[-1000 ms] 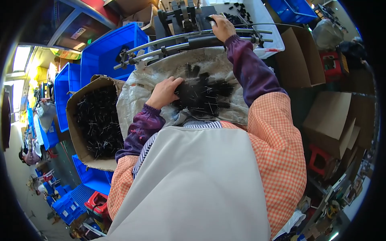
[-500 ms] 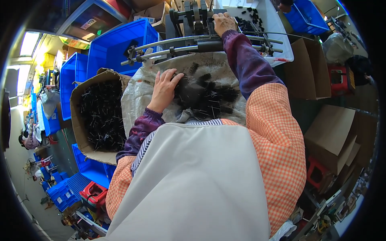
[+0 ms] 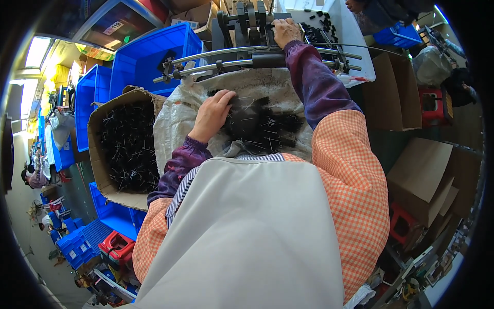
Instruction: Processing and sorting small black plastic components using a machine in a manufacturing facility.
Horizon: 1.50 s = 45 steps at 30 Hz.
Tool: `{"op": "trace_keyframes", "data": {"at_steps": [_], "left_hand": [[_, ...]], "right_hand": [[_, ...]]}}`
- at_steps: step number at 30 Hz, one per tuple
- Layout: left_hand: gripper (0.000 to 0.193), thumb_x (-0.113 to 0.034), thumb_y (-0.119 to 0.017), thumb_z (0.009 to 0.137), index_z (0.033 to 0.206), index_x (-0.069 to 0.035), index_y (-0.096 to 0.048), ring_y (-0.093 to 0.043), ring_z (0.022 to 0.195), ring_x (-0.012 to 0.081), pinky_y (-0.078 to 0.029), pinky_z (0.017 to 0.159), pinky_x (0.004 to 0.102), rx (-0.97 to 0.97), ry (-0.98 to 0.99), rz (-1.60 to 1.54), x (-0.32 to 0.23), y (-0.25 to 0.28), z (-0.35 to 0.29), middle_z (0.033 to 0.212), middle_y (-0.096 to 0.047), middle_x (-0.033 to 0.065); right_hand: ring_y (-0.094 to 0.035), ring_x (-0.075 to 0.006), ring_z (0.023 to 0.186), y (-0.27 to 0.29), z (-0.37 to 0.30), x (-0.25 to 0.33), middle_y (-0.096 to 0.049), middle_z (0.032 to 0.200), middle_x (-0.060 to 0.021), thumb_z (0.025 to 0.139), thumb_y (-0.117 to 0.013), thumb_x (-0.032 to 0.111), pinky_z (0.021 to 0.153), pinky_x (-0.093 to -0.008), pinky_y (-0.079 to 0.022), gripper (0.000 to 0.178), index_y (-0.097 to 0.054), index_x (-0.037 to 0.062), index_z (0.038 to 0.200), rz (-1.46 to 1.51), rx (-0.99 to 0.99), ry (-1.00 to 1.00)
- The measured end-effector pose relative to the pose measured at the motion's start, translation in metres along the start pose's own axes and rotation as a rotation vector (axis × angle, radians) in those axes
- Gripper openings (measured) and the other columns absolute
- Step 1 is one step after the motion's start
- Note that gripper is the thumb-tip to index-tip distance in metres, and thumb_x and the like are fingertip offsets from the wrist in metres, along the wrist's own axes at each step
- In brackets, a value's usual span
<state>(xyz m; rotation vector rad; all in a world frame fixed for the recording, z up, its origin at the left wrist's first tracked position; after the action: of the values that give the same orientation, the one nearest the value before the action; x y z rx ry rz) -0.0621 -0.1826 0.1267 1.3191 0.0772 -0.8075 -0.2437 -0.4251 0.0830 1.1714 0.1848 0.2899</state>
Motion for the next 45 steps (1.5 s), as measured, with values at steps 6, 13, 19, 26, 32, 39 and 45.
{"op": "trace_keyframes", "data": {"at_steps": [6, 13, 19, 26, 32, 39, 45], "left_hand": [[0.030, -0.008, -0.058, 0.079, 0.108, -0.006, -0.055, -0.056, 0.086, 0.0308, -0.047, 0.072, 0.0382, 0.021, 0.096, -0.047, 0.012, -0.022, -0.012, 0.099, -0.052, 0.0106], [0.034, -0.010, -0.058, 0.082, 0.115, -0.007, -0.054, -0.051, 0.089, 0.0306, -0.044, 0.079, 0.0376, 0.040, 0.077, 0.044, 0.007, -0.023, -0.008, 0.094, -0.049, 0.0128], [0.033, -0.009, -0.052, 0.084, 0.117, -0.007, -0.051, -0.050, 0.088, 0.0315, -0.043, 0.078, 0.0383, 0.073, 0.167, 0.016, 0.013, -0.033, -0.014, 0.090, -0.048, 0.0138], [0.031, -0.005, -0.052, 0.083, 0.114, -0.006, -0.053, -0.054, 0.088, 0.0302, -0.043, 0.077, 0.0382, 0.048, 0.084, -0.175, 0.008, -0.030, -0.013, 0.095, -0.055, 0.0132], [0.024, -0.005, -0.056, 0.081, 0.105, -0.006, -0.059, -0.056, 0.087, 0.0304, -0.044, 0.079, 0.0381, -0.008, 0.067, -0.103, 0.005, -0.021, -0.012, 0.091, -0.062, 0.0116], [0.018, -0.008, -0.059, 0.082, 0.100, -0.005, -0.062, -0.062, 0.077, 0.0285, -0.049, 0.068, 0.0328, -0.149, 0.191, -0.250, 0.024, -0.005, -0.010, 0.088, -0.064, 0.0135], [0.017, -0.007, -0.057, 0.082, 0.098, -0.003, -0.061, -0.060, 0.080, 0.0343, -0.048, 0.069, 0.0362, -0.136, 0.272, -0.442, 0.030, -0.008, -0.005, 0.088, -0.063, 0.0177]], "right_hand": [[-0.053, -0.0207, 0.105, -0.004, 0.007, -0.003, -0.063, 0.106, 0.0007, 0.085, -0.056, 0.025, 0.089, -0.0372, -0.036, 0.023, -0.062, 0.0221, 0.107, 0.063, 0.024, 0.013], [-0.051, -0.0188, 0.109, -0.004, -0.002, -0.030, -0.062, 0.111, 0.0008, 0.084, -0.056, 0.031, 0.092, -0.0404, -0.031, 0.027, -0.063, 0.0235, 0.109, -0.026, 0.150, -0.186], [-0.040, -0.0230, 0.112, 0.018, -0.020, -0.029, -0.056, 0.110, -0.0041, 0.082, -0.055, 0.039, 0.093, -0.0409, -0.027, 0.033, -0.066, 0.0191, 0.106, -0.057, 0.107, -0.193], [-0.043, -0.0256, 0.110, 0.010, -0.014, 0.003, -0.057, 0.107, -0.0083, 0.085, -0.048, 0.037, 0.092, -0.0425, -0.028, 0.037, -0.064, 0.0111, 0.106, -0.003, 0.135, -0.187], [-0.043, -0.0258, 0.108, 0.001, -0.005, 0.050, -0.056, 0.108, -0.0094, 0.088, -0.045, 0.032, 0.092, -0.0430, -0.028, 0.034, -0.062, 0.0091, 0.106, 0.006, 0.186, -0.157], [-0.045, -0.0251, 0.108, 0.006, -0.006, 0.041, -0.059, 0.106, -0.0084, 0.088, -0.046, 0.030, 0.092, -0.0445, -0.027, 0.031, -0.063, 0.0103, 0.104, -0.029, 0.190, -0.153], [-0.051, -0.0240, 0.103, 0.019, -0.015, -0.014, -0.060, 0.103, -0.0073, 0.084, -0.048, 0.027, 0.087, -0.0439, -0.031, 0.028, -0.064, 0.0135, 0.102, -0.126, 0.190, -0.172]]}}
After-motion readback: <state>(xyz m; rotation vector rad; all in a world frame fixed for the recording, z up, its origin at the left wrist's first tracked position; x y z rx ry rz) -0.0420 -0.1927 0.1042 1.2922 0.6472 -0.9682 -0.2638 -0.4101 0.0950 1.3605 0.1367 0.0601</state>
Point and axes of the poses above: each hand's wrist, its own z-axis towards the middle knuckle, its own y-axis out of the back of the hand, x = y × z, the point moved 10 cm from there along z, towards the middle knuckle
